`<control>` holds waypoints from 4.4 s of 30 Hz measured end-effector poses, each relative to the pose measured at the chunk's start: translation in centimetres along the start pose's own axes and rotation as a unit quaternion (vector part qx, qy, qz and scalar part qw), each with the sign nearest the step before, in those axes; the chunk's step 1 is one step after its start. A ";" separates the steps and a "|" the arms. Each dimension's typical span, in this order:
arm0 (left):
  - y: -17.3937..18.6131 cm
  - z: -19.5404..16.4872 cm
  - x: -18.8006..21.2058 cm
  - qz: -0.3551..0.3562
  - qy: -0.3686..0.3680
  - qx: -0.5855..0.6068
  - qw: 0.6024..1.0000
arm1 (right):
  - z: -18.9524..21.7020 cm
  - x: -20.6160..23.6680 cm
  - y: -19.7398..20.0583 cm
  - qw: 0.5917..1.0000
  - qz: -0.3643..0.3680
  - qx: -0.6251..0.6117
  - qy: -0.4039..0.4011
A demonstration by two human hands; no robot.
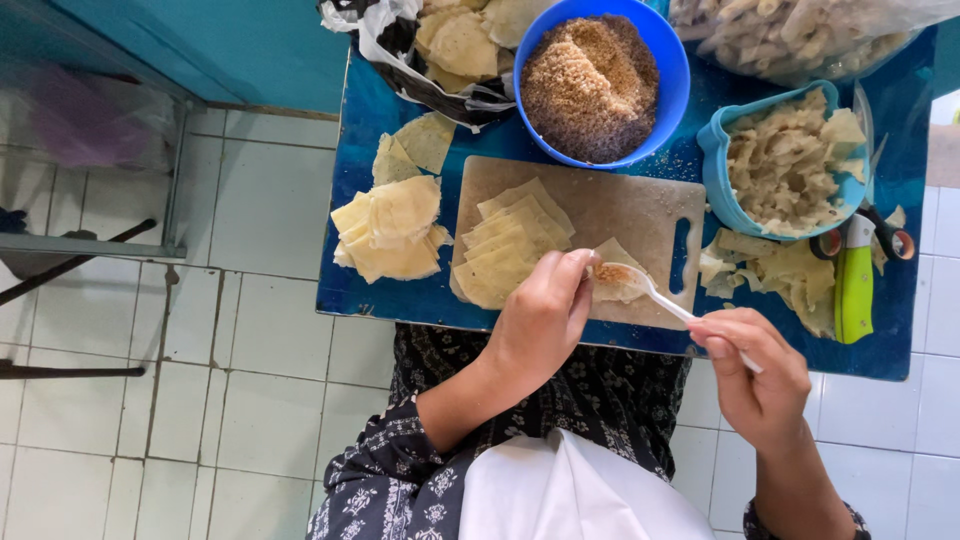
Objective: The person folds thin square dough sheets in half into triangular pieces one at a time and stacks the folded pieces on a cutting board. They occasionally pick up a spoon from a bowl of brown powder and handle scraps from a side bowl while working through the stack of sheets.
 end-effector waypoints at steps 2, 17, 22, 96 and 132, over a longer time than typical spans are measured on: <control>-0.1 -0.1 -0.1 -0.004 0.000 0.016 1.000 | -0.9 0.2 0.0 0.998 -0.026 -0.031 -0.039; -0.7 0.6 -0.5 -0.027 -0.062 -0.166 0.984 | -5.8 -16.9 -4.5 0.978 -0.137 -0.125 -0.098; -0.5 0.9 -0.5 -0.007 -0.066 -0.177 0.982 | -2.2 -16.5 -3.0 0.957 -0.136 0.235 0.101; -0.3 1.8 -2.2 0.120 -0.065 -0.128 0.982 | 1.5 -5.5 -6.2 0.985 0.040 0.167 0.001; 1.0 0.2 -2.6 0.141 -0.077 -0.176 0.971 | 2.2 -7.1 -5.5 0.980 0.108 0.164 0.029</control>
Point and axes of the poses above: each hand's wrist, its own x-axis away from the middle knuckle, its own y-axis out of the back of the hand, z = x × y, the point moved 3 cm from there along -x, towards the middle knuckle, and after that the axes turned 5 degrees about x, right-handed, at the moved point
